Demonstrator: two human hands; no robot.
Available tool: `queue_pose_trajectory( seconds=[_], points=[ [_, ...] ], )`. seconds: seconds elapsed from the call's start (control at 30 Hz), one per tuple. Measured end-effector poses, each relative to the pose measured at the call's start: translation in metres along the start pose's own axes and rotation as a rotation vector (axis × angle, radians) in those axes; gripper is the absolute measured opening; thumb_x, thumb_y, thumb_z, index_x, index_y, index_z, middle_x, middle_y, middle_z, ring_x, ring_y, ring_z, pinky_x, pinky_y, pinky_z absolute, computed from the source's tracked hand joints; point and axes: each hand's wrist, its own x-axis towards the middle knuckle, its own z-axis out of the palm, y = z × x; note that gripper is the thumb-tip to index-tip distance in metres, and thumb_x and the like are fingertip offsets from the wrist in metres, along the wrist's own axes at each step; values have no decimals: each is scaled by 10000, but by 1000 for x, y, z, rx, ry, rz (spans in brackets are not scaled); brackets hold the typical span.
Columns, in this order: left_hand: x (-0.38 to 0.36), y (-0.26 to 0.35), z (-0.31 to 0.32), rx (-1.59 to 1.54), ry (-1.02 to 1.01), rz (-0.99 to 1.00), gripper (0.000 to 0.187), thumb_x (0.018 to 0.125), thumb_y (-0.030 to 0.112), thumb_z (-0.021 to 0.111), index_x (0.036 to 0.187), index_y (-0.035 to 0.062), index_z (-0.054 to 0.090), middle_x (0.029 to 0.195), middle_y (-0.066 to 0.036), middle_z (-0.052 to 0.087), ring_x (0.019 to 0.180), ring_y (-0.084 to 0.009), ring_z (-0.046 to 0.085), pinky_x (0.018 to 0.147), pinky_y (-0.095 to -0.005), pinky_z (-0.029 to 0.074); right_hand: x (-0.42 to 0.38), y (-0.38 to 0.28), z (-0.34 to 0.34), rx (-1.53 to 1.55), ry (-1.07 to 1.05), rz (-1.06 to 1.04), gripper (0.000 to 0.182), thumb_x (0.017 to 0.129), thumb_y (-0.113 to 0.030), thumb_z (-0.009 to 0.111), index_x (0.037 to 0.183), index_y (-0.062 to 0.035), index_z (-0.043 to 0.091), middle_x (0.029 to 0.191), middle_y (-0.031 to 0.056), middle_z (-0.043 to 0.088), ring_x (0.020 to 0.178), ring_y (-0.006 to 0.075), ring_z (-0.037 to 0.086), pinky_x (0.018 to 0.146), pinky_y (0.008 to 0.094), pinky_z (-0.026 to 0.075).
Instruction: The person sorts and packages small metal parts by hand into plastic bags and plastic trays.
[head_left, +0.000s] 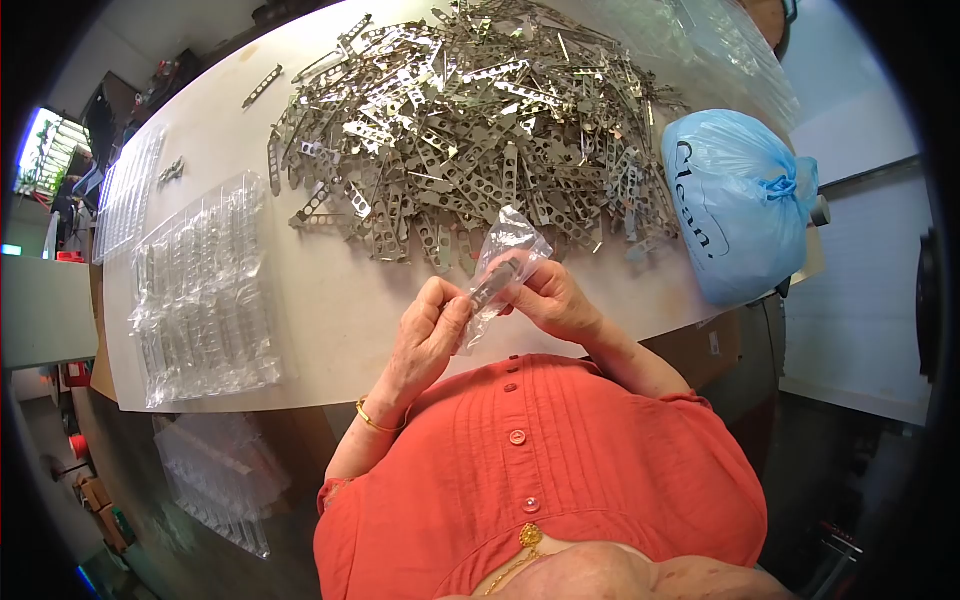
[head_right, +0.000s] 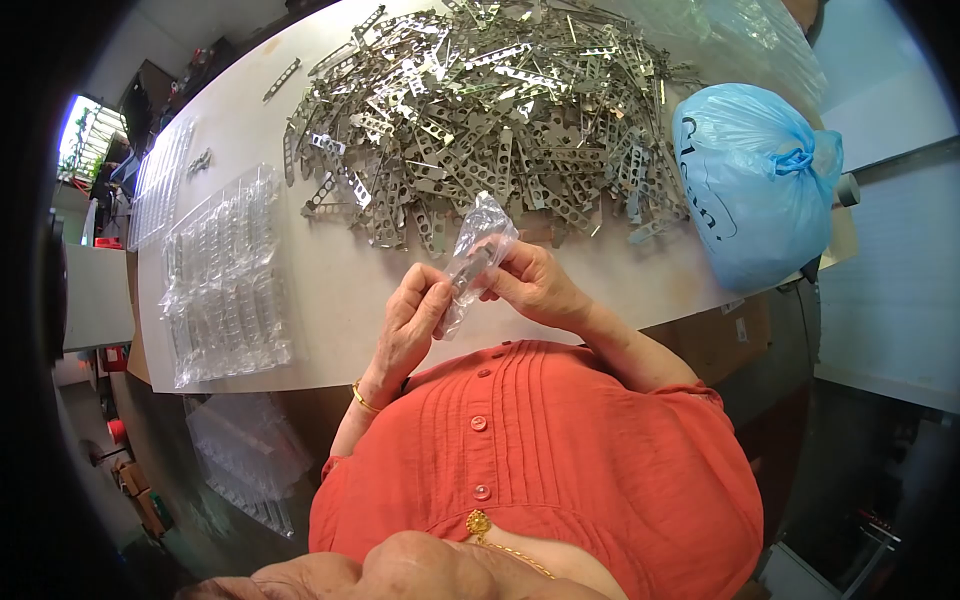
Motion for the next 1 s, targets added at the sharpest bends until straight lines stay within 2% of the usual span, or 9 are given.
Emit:
queue_pose_trajectory(
  seconds=[0.43, 0.5, 0.6, 0.63, 0.7, 0.73, 0.8, 0.93, 1.0],
  points=[
    [1, -2, 0, -92, -25, -36, 209, 1075, 248, 509, 997, 57, 540, 765, 37, 515, 619, -30, 421, 534, -198, 356, -4, 4, -5, 6, -59, -12, 473, 976, -99, 668, 1413, -7, 511, 1099, 55, 687, 916, 103, 647, 804, 276, 564],
    [0, 1, 1, -103, -31, -48, 212, 1075, 249, 509, 994, 56, 541, 764, 37, 514, 619, -30, 421, 536, -199, 357, -4, 4, -3, -65, -22, -26, 177, 974, -85, 666, 1142, -31, 655, 993, 31, 696, 852, 91, 638, 760, 265, 539],
    [0, 1, 0, -69, -45, -46, 204, 1073, 246, 510, 1015, 53, 535, 769, 38, 514, 622, -30, 423, 538, -199, 358, -2, 6, -1, -165, -11, -106, 127, 964, -34, 640, 1087, -31, 671, 970, 29, 689, 839, 88, 631, 748, 264, 532],
    [1, 0, 0, -25, -53, -31, 196, 1072, 243, 510, 1037, 51, 528, 775, 38, 515, 625, -30, 425, 538, -199, 358, -2, 7, -3, -165, -10, -105, 127, 964, -34, 640, 1087, -31, 671, 970, 29, 689, 839, 88, 631, 748, 264, 532],
    [1, 3, 1, -21, -45, -35, 182, 1071, 235, 512, 1073, 53, 515, 813, 34, 522, 641, -29, 429, 547, -196, 361, 0, 11, -7, -267, -84, -117, 353, 969, -11, 621, 1321, -14, 588, 1238, 88, 621, 947, 122, 644, 801, 291, 566],
    [1, 4, 2, -17, -37, -38, 177, 1070, 227, 515, 1109, 55, 503, 852, 30, 530, 657, -28, 434, 556, -194, 364, 2, 13, -8, -266, -85, -116, 353, 969, -11, 621, 1321, -14, 588, 1238, 88, 621, 947, 122, 644, 801, 291, 566],
    [2, 2, 4, -31, -42, -25, 193, 1067, 218, 517, 1165, 55, 488, 913, 21, 527, 676, -26, 436, 572, -190, 368, 3, 15, -10, -490, -119, -266, 344, 948, 12, 630, 1286, -50, 627, 1274, 105, 608, 997, 141, 649, 815, 302, 570],
    [4, -4, 9, -69, -63, 61, 321, 1059, 189, 523, 1345, 68, 446, 1104, -3, 494, 734, -23, 448, 619, -183, 390, 2, 15, -2, -382, -58, -118, 309, 918, 25, 658, 1214, -60, 683, 1250, 111, 635, 1049, 158, 654, 837, 315, 572],
    [4, 2, 8, -41, -79, 35, 364, 1056, 178, 525, 1392, 79, 428, 1142, -13, 481, 743, -27, 456, 629, -186, 402, 5, 9, 3, -514, -10, -289, 274, 893, 29, 689, 1152, -53, 720, 1187, 98, 686, 1052, 165, 672, 866, 320, 572]
  ],
)
